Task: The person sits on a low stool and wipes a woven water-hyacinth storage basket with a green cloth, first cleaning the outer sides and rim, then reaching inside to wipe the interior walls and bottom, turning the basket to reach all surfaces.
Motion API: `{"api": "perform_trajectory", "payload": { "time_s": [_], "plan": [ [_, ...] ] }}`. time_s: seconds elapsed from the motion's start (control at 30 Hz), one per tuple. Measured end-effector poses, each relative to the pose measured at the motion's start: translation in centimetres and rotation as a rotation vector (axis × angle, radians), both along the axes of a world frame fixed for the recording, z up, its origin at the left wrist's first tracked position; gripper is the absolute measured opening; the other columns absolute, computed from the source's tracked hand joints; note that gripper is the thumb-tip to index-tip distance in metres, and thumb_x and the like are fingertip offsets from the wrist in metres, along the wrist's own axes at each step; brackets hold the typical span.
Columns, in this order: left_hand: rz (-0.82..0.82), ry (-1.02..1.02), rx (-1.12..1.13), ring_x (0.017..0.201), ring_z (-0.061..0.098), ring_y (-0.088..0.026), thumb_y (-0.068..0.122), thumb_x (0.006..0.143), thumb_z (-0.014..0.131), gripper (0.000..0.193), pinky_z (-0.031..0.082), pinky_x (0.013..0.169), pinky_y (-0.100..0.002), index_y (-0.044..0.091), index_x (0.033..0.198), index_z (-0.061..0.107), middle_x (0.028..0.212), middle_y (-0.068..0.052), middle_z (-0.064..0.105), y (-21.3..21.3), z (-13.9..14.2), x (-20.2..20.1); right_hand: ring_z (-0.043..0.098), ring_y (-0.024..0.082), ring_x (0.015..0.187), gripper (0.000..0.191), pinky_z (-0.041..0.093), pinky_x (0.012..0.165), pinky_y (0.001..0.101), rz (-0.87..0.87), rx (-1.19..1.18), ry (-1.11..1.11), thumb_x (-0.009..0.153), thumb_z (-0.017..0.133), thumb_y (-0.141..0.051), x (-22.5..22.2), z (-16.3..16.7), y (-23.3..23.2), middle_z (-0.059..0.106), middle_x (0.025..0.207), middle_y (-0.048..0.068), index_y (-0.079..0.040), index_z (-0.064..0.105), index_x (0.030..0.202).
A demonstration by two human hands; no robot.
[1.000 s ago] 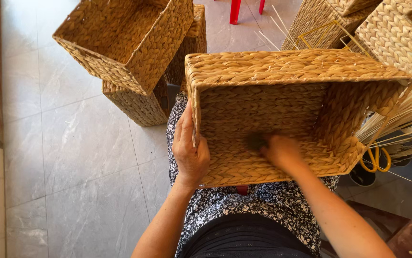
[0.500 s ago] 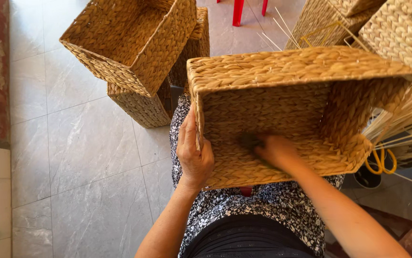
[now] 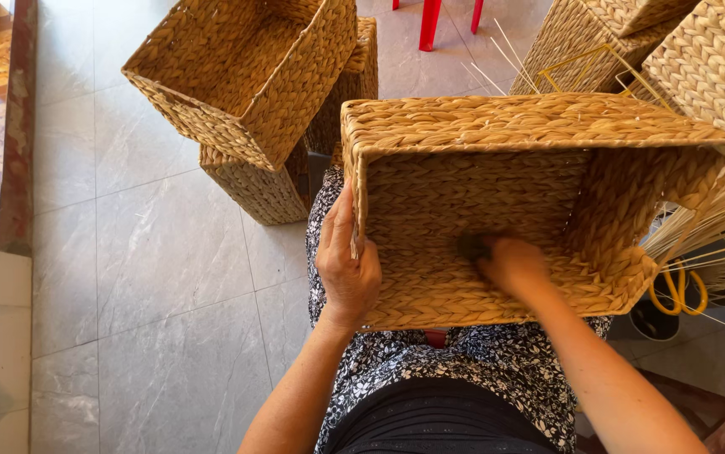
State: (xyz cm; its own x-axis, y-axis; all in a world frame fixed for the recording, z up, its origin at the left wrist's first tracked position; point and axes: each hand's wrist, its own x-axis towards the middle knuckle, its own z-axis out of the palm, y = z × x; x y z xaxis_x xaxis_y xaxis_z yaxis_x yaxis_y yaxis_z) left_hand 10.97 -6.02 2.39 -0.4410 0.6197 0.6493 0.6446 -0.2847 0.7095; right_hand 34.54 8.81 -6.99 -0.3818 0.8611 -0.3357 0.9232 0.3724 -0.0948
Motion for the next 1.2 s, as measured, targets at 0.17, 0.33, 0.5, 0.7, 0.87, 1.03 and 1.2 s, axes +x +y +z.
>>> {"api": "perform_trajectory", "payload": {
  "time_s": [0.17, 0.33, 0.5, 0.7, 0.87, 1.03, 1.2],
  "plan": [
    [0.023, -0.002, 0.008, 0.137, 0.060, -0.034, -0.018, 0.078, 0.047, 0.076, 0.046, 0.117, -0.040, 0.000, 0.151, 0.049, 0.147, -0.019, 0.059, 0.1, -0.2, 0.1, 0.069, 0.037, 0.106, 0.050, 0.055, 0.094, 0.0470, 0.280, -0.156, 0.475, 0.079, 0.073, -0.037, -8.6, 1.4, -4.5, 0.071, 0.118, 0.017, -0.020, 0.070, 0.126],
    [0.032, 0.007, 0.020, 0.137, 0.060, -0.035, -0.018, 0.077, 0.046, 0.075, 0.046, 0.118, -0.040, 0.000, 0.151, 0.048, 0.147, -0.020, 0.059, 0.2, -0.6, -0.1, 0.065, 0.038, 0.111, 0.048, 0.052, 0.095, 0.0486, 0.304, -0.161, 0.432, 0.081, 0.073, -0.037, -11.9, 0.9, -6.4, 0.066, 0.125, 0.018, -0.019, 0.069, 0.125],
    [0.003, 0.004, 0.016, 0.137, 0.059, -0.035, -0.017, 0.078, 0.047, 0.074, 0.046, 0.118, -0.040, -0.002, 0.151, 0.047, 0.147, -0.021, 0.058, -0.2, -0.7, 0.0, 0.066, 0.038, 0.111, 0.049, 0.055, 0.094, 0.0484, 0.158, -0.048, 0.315, 0.084, 0.068, -0.038, -4.5, -0.4, -0.8, 0.064, 0.135, 0.014, -0.024, 0.067, 0.131],
    [-0.009, 0.022, 0.029, 0.137, 0.059, -0.036, -0.017, 0.078, 0.047, 0.074, 0.045, 0.118, -0.040, -0.003, 0.150, 0.047, 0.147, -0.021, 0.058, -0.1, 0.0, 0.0, 0.068, 0.037, 0.114, 0.053, 0.057, 0.093, 0.0508, -0.176, 0.037, -0.042, 0.088, 0.064, -0.042, 6.6, 0.0, 4.1, 0.070, 0.126, 0.018, -0.026, 0.064, 0.139],
    [0.011, 0.008, 0.002, 0.135, 0.060, -0.036, -0.017, 0.078, 0.047, 0.073, 0.047, 0.117, -0.040, -0.002, 0.150, 0.049, 0.145, -0.021, 0.060, -0.2, 0.1, 0.3, 0.068, 0.040, 0.109, 0.051, 0.057, 0.088, 0.0513, -0.187, 0.147, -0.066, 0.087, 0.065, -0.042, 7.1, -1.8, 3.0, 0.068, 0.123, 0.023, -0.020, 0.066, 0.134],
    [0.015, 0.028, 0.008, 0.138, 0.058, -0.038, -0.017, 0.081, 0.046, 0.071, 0.045, 0.119, -0.042, -0.002, 0.150, 0.048, 0.147, -0.022, 0.058, -0.2, -0.1, 0.3, 0.071, 0.036, 0.100, 0.043, 0.059, 0.084, 0.0503, 0.021, -0.033, 0.016, 0.089, 0.065, -0.037, -0.4, -0.6, -1.2, 0.071, 0.113, 0.018, -0.017, 0.069, 0.127],
    [0.007, 0.007, 0.020, 0.140, 0.057, -0.037, -0.018, 0.080, 0.045, 0.073, 0.044, 0.120, -0.042, -0.004, 0.151, 0.047, 0.148, -0.023, 0.057, 0.0, -0.4, 0.2, 0.068, 0.038, 0.106, 0.045, 0.054, 0.094, 0.0484, 0.338, -0.193, 0.538, 0.083, 0.071, -0.032, -9.5, 3.3, -7.8, 0.069, 0.119, 0.018, -0.015, 0.071, 0.125]
  ]
}}
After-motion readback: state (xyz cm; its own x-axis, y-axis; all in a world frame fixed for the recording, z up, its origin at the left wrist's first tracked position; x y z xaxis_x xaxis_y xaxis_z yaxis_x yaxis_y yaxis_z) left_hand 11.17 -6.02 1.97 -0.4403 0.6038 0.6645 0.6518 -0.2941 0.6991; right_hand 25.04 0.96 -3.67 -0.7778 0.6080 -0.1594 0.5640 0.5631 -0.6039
